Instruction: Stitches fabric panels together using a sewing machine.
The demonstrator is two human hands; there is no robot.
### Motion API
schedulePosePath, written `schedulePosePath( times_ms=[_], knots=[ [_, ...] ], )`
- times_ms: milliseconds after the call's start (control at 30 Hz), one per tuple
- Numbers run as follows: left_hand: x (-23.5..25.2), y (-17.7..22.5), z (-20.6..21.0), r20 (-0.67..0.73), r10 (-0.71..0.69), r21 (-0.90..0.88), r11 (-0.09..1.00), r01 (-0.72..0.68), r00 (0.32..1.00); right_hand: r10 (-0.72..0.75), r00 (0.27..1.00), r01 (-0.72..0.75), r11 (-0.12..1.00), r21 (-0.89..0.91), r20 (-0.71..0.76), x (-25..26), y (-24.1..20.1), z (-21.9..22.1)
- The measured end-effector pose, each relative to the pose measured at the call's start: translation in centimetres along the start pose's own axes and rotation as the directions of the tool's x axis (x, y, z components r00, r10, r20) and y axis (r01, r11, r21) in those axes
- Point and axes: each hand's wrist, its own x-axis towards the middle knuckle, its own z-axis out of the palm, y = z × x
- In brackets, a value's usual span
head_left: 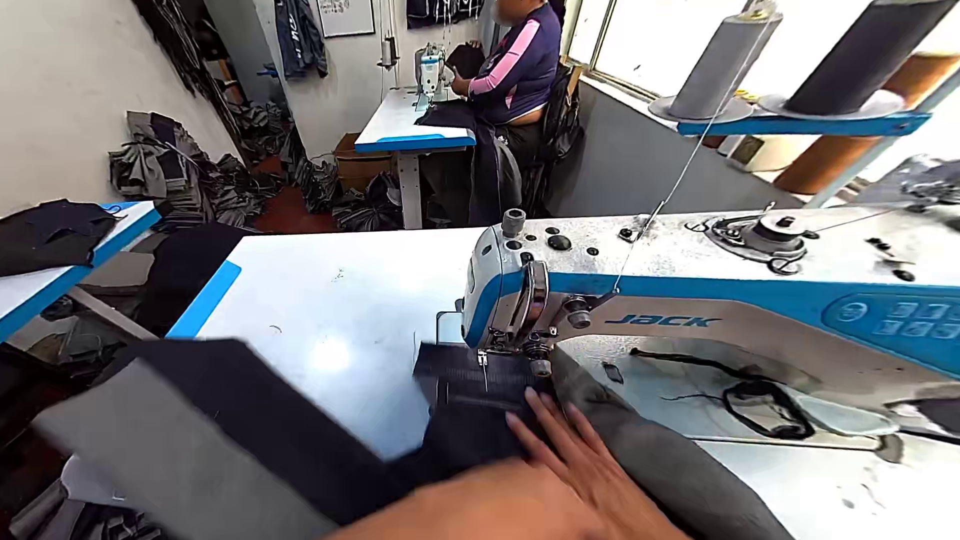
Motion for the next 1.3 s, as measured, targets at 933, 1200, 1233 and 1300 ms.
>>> schedulePosePath(
  times_ms=[933, 1200, 1233, 1300],
  knots=[
    [-1.6, -10.6, 2.9, -0.405, -0.458, 0.293, 0.755, 0.587, 0.791, 0.100, 0.993, -0.100, 0.995, 0.000, -0.069, 5.8, 2.3, 0.4],
    [-1.8, -9.2, 8.3, -0.635, -0.369, 0.241, 0.740, 0.628, 0.678, 0.149, 0.985, -0.143, 0.987, 0.070, -0.085, 4.5, 1.9, 1.7],
    [-1.4, -10.0, 7.5, -0.611, -0.404, 0.221, 0.739, 0.636, 0.681, 0.165, 0.984, -0.161, 0.985, 0.061, -0.070, 5.3, 2.8, 1.8],
    [-0.5, -11.3, 5.4, -0.527, -0.490, 0.187, 0.730, 0.657, 0.694, 0.229, 0.973, -0.230, 0.973, 0.032, 0.016, 7.5, 3.9, 1.5]
  ],
)
